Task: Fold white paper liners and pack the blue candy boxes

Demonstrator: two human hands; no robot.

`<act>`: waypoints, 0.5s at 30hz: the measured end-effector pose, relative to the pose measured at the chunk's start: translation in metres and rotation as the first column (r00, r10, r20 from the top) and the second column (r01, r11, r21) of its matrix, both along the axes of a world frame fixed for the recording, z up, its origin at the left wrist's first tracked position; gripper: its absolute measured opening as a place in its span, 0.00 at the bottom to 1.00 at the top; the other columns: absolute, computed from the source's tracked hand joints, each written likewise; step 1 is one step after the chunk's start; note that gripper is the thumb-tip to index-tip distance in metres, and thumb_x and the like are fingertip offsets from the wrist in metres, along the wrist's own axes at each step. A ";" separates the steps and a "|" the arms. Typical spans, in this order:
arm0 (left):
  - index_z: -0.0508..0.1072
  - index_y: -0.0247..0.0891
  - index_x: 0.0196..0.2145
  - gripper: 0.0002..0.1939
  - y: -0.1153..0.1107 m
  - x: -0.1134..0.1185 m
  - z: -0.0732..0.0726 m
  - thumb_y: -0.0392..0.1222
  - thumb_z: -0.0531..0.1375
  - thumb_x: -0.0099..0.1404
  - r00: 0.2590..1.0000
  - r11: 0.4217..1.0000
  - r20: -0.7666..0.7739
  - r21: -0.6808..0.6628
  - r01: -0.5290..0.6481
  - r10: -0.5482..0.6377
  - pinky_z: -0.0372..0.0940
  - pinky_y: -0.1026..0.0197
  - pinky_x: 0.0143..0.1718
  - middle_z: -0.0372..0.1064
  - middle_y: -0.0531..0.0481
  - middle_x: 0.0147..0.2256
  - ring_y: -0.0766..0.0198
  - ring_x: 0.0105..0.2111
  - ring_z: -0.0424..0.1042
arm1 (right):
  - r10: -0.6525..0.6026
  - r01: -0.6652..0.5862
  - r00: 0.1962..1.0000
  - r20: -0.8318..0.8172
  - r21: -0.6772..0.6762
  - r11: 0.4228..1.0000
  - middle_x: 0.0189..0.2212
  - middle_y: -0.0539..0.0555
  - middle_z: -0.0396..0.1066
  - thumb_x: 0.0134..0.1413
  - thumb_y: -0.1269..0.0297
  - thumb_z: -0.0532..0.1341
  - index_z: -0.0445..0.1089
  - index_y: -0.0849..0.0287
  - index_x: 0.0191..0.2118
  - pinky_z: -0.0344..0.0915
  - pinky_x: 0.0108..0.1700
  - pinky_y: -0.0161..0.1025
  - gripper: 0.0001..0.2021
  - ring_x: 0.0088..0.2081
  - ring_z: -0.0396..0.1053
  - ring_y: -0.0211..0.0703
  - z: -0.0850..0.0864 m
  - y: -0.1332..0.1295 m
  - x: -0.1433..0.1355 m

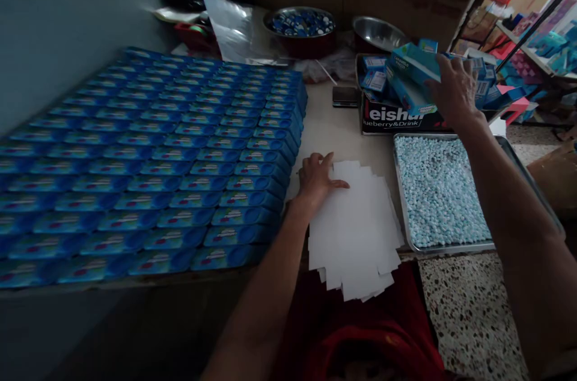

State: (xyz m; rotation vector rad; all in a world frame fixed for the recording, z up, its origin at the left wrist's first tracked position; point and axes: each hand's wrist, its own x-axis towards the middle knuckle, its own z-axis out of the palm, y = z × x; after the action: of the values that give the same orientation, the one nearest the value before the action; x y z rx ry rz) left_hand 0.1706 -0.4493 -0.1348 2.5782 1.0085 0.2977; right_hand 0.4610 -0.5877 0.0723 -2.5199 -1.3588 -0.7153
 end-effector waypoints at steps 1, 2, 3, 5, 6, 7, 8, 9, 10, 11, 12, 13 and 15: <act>0.72 0.42 0.61 0.46 0.005 0.006 0.000 0.61 0.76 0.48 0.997 0.999 -0.063 -0.039 0.032 -0.034 0.63 0.41 0.56 0.65 0.35 0.58 0.35 0.59 0.63 | 0.054 -0.055 0.998 0.011 0.040 0.998 0.62 0.72 0.65 0.74 0.54 0.34 0.66 0.83 0.59 0.58 0.54 0.53 0.37 0.60 0.63 0.51 -0.009 0.002 -0.005; 0.74 0.43 0.59 0.45 0.009 0.010 0.001 0.61 0.76 0.47 0.992 0.996 -0.106 -0.068 0.059 -0.066 0.64 0.41 0.56 0.65 0.35 0.57 0.34 0.58 0.63 | 0.126 -0.126 0.992 0.009 0.055 0.990 0.62 0.70 0.65 0.75 0.53 0.36 0.68 0.80 0.59 0.58 0.55 0.54 0.35 0.60 0.62 0.53 -0.021 0.000 -0.015; 0.75 0.43 0.58 0.43 0.011 0.012 0.001 0.61 0.76 0.47 0.988 0.994 -0.130 -0.083 0.077 -0.088 0.64 0.42 0.56 0.66 0.36 0.57 0.35 0.58 0.63 | 0.207 -0.206 0.978 -0.015 0.039 0.978 0.61 0.68 0.66 0.76 0.52 0.42 0.70 0.74 0.59 0.58 0.56 0.55 0.31 0.60 0.63 0.54 -0.036 -0.004 -0.028; 0.75 0.42 0.57 0.42 0.010 0.012 0.000 0.58 0.77 0.46 0.991 0.995 -0.106 -0.060 0.078 -0.084 0.64 0.43 0.56 0.67 0.36 0.57 0.36 0.58 0.64 | 0.340 -0.347 0.934 -0.109 -0.056 0.936 0.59 0.64 0.69 0.72 0.55 0.55 0.73 0.63 0.57 0.61 0.57 0.56 0.20 0.58 0.64 0.58 -0.068 -0.016 -0.060; 0.75 0.41 0.57 0.42 0.009 0.010 -0.001 0.56 0.78 0.46 0.996 0.997 -0.061 -0.028 0.066 -0.067 0.64 0.44 0.56 0.67 0.36 0.57 0.37 0.57 0.65 | 0.363 -0.383 0.917 -0.166 -0.109 0.917 0.57 0.64 0.70 0.69 0.57 0.60 0.74 0.60 0.57 0.62 0.57 0.57 0.18 0.57 0.64 0.59 -0.084 -0.023 -0.075; 0.75 0.40 0.56 0.41 0.006 0.008 -0.003 0.53 0.78 0.46 0.999 0.998 0.001 0.005 0.055 -0.055 0.64 0.45 0.56 0.67 0.36 0.57 0.39 0.57 0.66 | 0.360 -0.395 0.907 -0.219 -0.148 0.907 0.57 0.64 0.69 0.67 0.58 0.62 0.73 0.59 0.58 0.63 0.57 0.57 0.18 0.57 0.63 0.61 -0.098 -0.029 -0.088; 0.75 0.39 0.55 0.38 0.004 0.007 -0.005 0.49 0.78 0.48 0.996 0.998 0.076 0.029 0.048 -0.050 0.64 0.47 0.55 0.68 0.37 0.56 0.41 0.55 0.67 | 0.344 -0.395 0.901 -0.265 -0.168 0.903 0.57 0.65 0.69 0.65 0.58 0.64 0.72 0.58 0.60 0.63 0.58 0.57 0.20 0.57 0.63 0.62 -0.111 -0.034 -0.099; 0.75 0.39 0.52 0.32 0.002 0.005 -0.007 0.46 0.76 0.51 0.986 0.998 0.158 0.032 0.046 -0.051 0.64 0.50 0.54 0.71 0.39 0.54 0.45 0.53 0.69 | 0.328 -0.389 0.894 -0.305 -0.165 0.906 0.58 0.66 0.68 0.64 0.58 0.64 0.70 0.59 0.61 0.63 0.59 0.57 0.23 0.58 0.62 0.63 -0.123 -0.039 -0.106; 0.76 0.40 0.49 0.25 0.000 0.004 -0.007 0.43 0.74 0.54 0.971 0.999 0.235 0.010 0.051 -0.052 0.65 0.53 0.51 0.73 0.43 0.49 0.50 0.49 0.71 | 0.318 -0.383 0.884 -0.343 -0.140 0.913 0.59 0.67 0.67 0.64 0.58 0.65 0.68 0.59 0.63 0.62 0.60 0.57 0.25 0.59 0.62 0.63 -0.133 -0.042 -0.111; 0.76 0.41 0.45 0.18 -0.002 0.003 -0.006 0.40 0.71 0.57 0.951 0.998 0.305 -0.031 0.057 -0.045 0.65 0.56 0.48 0.75 0.47 0.44 0.55 0.44 0.73 | 0.314 -0.377 0.868 -0.384 -0.099 0.921 0.59 0.67 0.66 0.63 0.57 0.65 0.66 0.60 0.65 0.61 0.62 0.58 0.27 0.60 0.61 0.63 -0.142 -0.044 -0.114; 0.75 0.42 0.42 0.13 -0.004 0.001 -0.003 0.38 0.69 0.59 0.929 0.995 0.369 -0.082 0.061 -0.026 0.65 0.58 0.45 0.75 0.51 0.39 0.58 0.39 0.73 | 0.311 -0.367 0.847 -0.432 -0.049 0.929 0.60 0.67 0.66 0.62 0.57 0.66 0.63 0.60 0.66 0.60 0.62 0.57 0.30 0.61 0.62 0.62 -0.149 -0.046 -0.116; 0.74 0.42 0.39 0.10 -0.005 -0.001 0.002 0.37 0.68 0.59 0.903 0.990 0.429 -0.132 0.053 0.008 0.65 0.60 0.42 0.74 0.54 0.34 0.61 0.35 0.72 | 0.302 -0.348 0.817 -0.491 -0.002 0.938 0.60 0.67 0.67 0.60 0.56 0.68 0.61 0.60 0.67 0.61 0.62 0.57 0.34 0.61 0.63 0.61 -0.155 -0.047 -0.116; 0.73 0.41 0.35 0.10 -0.007 -0.005 0.018 0.37 0.69 0.56 0.836 0.979 0.540 -0.203 0.016 0.098 0.64 0.62 0.38 0.71 0.56 0.30 0.64 0.31 0.70 | 0.251 -0.268 0.739 -0.626 0.068 0.961 0.56 0.64 0.71 0.52 0.56 0.73 0.58 0.60 0.69 0.64 0.59 0.55 0.42 0.57 0.68 0.58 -0.162 -0.049 -0.116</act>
State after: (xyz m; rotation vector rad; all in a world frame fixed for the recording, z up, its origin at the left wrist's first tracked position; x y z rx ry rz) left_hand 0.1656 -0.4559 -0.1170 2.0949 0.8224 0.8472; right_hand 0.3455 -0.6364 -0.0896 -2.1909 -1.3979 0.2105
